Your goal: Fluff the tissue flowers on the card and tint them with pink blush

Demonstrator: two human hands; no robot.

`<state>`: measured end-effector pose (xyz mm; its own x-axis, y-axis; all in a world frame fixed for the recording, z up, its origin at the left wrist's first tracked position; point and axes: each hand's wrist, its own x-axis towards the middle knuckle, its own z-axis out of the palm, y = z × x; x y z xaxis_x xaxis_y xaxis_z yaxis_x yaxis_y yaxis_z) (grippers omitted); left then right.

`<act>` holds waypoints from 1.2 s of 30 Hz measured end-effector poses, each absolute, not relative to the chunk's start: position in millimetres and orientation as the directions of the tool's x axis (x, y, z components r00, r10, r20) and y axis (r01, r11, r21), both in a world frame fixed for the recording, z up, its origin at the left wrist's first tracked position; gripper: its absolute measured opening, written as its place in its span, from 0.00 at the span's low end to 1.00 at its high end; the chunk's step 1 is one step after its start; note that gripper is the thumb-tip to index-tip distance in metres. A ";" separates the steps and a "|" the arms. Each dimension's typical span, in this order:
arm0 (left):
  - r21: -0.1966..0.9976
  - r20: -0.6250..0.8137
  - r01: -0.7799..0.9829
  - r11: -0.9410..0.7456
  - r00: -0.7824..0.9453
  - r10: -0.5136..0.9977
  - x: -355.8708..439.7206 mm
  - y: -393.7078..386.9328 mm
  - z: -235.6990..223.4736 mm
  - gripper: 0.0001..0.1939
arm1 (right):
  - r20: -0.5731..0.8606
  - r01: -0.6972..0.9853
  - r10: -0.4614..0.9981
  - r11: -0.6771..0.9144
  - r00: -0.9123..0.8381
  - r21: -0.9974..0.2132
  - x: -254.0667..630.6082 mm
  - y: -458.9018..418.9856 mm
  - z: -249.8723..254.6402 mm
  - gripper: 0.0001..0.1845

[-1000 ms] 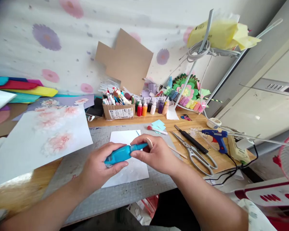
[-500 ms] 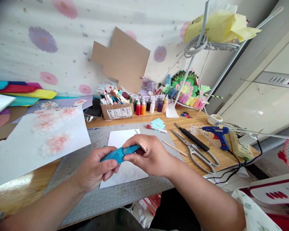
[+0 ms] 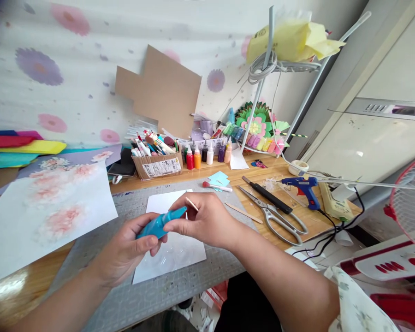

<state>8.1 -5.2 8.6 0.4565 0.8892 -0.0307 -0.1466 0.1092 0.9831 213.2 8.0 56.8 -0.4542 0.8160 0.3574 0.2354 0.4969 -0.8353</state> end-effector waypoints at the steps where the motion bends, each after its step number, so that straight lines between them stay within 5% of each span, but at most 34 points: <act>1: 0.984 -0.019 -0.147 0.096 0.452 0.892 8.0 -4.4 7.4 0.17 | 0.383 0.224 0.800 0.523 -0.462 -0.822 211.5 6.6 57.2 0.15; 11: 0.972 0.234 -0.142 -0.189 0.458 0.858 10.7 1.7 2.3 0.15 | 0.578 0.138 0.641 0.721 -0.505 -0.679 199.1 -6.9 58.6 0.14; 17: 0.926 0.249 0.160 -0.341 0.419 0.873 4.6 0.8 8.3 0.18 | 0.593 0.396 0.648 0.762 -0.478 -0.513 204.7 -6.4 60.7 0.12; 20: 0.942 0.129 0.224 -0.252 0.452 0.883 2.4 -2.2 13.2 0.19 | 0.565 0.330 0.640 0.762 -0.521 -0.558 213.1 -1.8 62.2 0.09; 27: 0.998 -0.052 0.004 0.062 0.601 0.798 4.5 -7.3 13.1 0.22 | 0.519 0.041 0.536 0.721 -0.666 -0.692 226.1 8.5 66.7 0.05; 33: 0.994 -0.080 -0.011 0.107 0.594 0.801 5.3 -5.0 11.8 0.22 | 0.368 0.286 0.702 0.628 -0.610 -0.723 225.2 9.0 64.6 0.16; 36: 0.992 -0.111 0.022 0.121 0.581 0.806 5.6 -4.3 11.7 0.21 | 0.323 0.369 0.726 0.617 -0.607 -0.695 224.9 7.0 66.0 0.11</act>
<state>5.6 -4.3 11.7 0.5808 0.8064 -0.1113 0.0223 0.1209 0.9924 224.9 7.0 66.0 -0.6067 0.7264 0.3229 0.3693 0.6173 -0.6947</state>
